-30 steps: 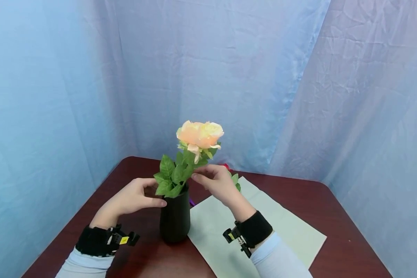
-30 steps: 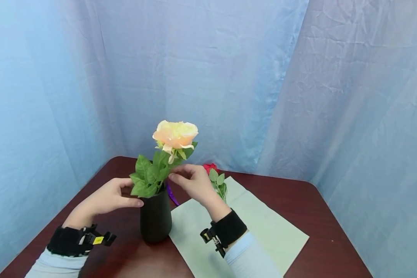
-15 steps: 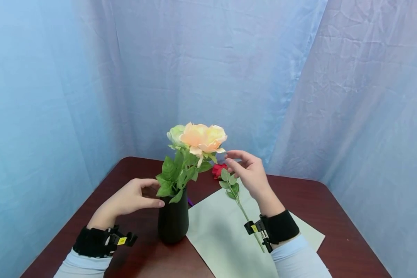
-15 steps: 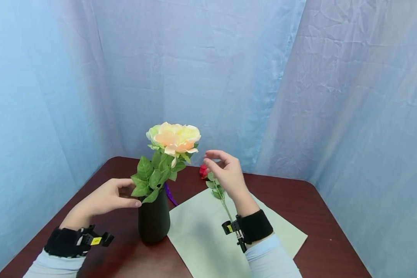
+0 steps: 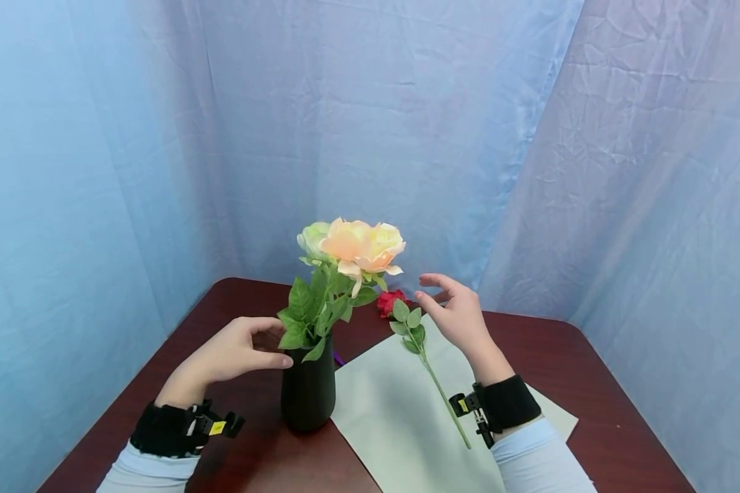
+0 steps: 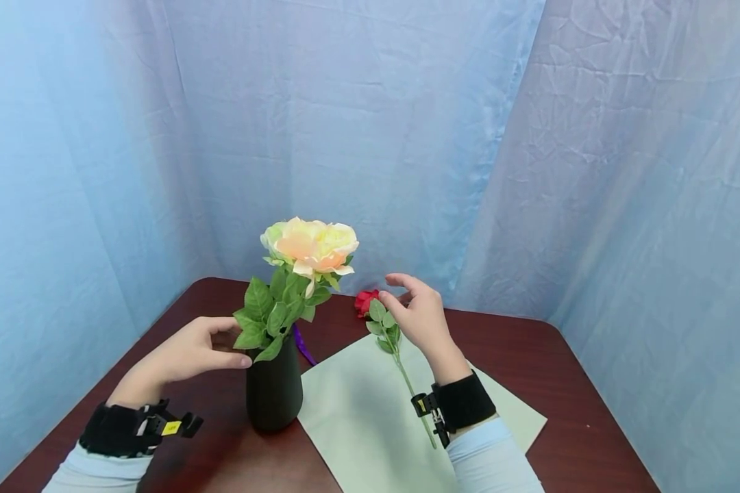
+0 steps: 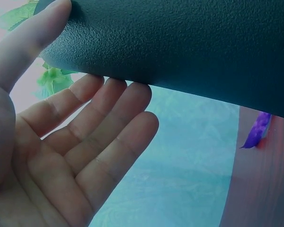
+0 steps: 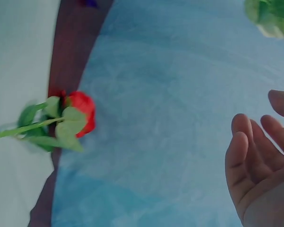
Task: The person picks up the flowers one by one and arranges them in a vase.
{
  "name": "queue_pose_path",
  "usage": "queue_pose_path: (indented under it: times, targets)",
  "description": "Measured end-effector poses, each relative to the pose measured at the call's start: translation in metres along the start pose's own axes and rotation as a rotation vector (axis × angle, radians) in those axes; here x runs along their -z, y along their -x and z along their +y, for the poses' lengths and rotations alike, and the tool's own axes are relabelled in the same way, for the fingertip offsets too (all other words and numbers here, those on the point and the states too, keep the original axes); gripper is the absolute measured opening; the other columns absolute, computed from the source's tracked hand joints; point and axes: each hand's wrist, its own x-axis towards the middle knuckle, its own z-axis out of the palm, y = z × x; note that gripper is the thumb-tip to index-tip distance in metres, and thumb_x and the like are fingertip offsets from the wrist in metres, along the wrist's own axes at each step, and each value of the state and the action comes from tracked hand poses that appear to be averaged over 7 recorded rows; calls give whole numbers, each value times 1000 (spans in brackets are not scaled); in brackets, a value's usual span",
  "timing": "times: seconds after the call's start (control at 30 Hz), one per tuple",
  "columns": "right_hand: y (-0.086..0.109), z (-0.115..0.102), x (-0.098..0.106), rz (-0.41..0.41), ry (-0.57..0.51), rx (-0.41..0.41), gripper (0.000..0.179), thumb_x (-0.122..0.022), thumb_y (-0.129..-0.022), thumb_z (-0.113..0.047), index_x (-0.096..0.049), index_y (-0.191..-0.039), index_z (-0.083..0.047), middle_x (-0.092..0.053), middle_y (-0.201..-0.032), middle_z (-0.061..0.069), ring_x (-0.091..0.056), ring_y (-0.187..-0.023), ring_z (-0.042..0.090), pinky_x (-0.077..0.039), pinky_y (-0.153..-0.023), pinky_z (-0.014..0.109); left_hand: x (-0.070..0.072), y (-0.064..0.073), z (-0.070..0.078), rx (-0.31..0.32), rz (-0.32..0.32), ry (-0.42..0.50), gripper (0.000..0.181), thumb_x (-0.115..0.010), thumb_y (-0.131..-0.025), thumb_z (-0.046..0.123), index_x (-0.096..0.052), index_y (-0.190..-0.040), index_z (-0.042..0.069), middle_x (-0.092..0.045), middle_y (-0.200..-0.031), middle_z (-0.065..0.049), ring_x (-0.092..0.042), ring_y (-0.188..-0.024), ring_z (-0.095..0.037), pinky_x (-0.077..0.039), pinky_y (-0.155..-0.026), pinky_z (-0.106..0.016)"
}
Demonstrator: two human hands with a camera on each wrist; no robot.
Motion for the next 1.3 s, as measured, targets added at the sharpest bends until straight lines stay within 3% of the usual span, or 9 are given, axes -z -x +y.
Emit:
queue_pose_path:
  times: [0.17,0.3,0.6,0.73,0.93,1.03,1.3]
  targets:
    - [3,14,-12,-52,77,-30,34,-71,-98,-22,-67,-131,-13,-69,-123,5,-68,-79,15,-56,-63,36,1,2,1,2,3,1,41,-84,-85,29,-69,-118,9,-72,-106,-1,-70,-97,-19,-58,-78,-32]
    - [7,26,-21,-93,102,-61,34,-72,-97,-22,-68,-129,-11,-69,-121,8,-68,-87,19,-57,-71,38,0,3,2,6,3,5,41,-85,-85,29,-69,-118,9,-72,-106,-1,-70,-98,-20,-58,-78,-32]
    - [16,53,-40,-197,171,-186,33,-74,-95,-21,-70,-126,-11,-70,-120,9,-64,-77,14,-55,-69,36,0,7,3,11,4,0,43,-85,-85,30,-69,-119,10,-72,-107,-1,-69,-101,-34,-58,-78,-32]
    - [19,63,-50,-242,215,-209,33,-75,-94,-21,-71,-124,-9,-71,-115,8,-65,-84,19,-55,-76,40,0,7,3,6,8,3,43,-85,-85,29,-69,-119,10,-71,-107,-2,-69,-101,-35,-58,-78,-32]
    - [26,85,-60,-332,252,-223,40,-76,-93,-15,-68,-128,0,-70,-116,13,-65,-111,31,-52,-95,48,-2,7,4,3,1,21,43,-85,-85,28,-69,-120,9,-72,-108,-2,-69,-102,-33,-58,-78,-32]
    - [29,94,-62,-347,257,-254,40,-76,-92,-14,-67,-128,2,-70,-117,14,-63,-115,33,-50,-98,49,-3,6,6,2,-2,23,42,-85,-85,28,-69,-119,9,-72,-107,-1,-70,-101,-32,-58,-79,-32]
    - [31,108,-64,-325,238,-347,37,-74,-93,-13,-67,-124,4,-71,-110,14,-66,-107,32,-54,-90,45,-2,7,6,6,-2,25,42,-85,-85,28,-69,-119,8,-72,-107,-1,-70,-100,-26,-58,-78,-32]
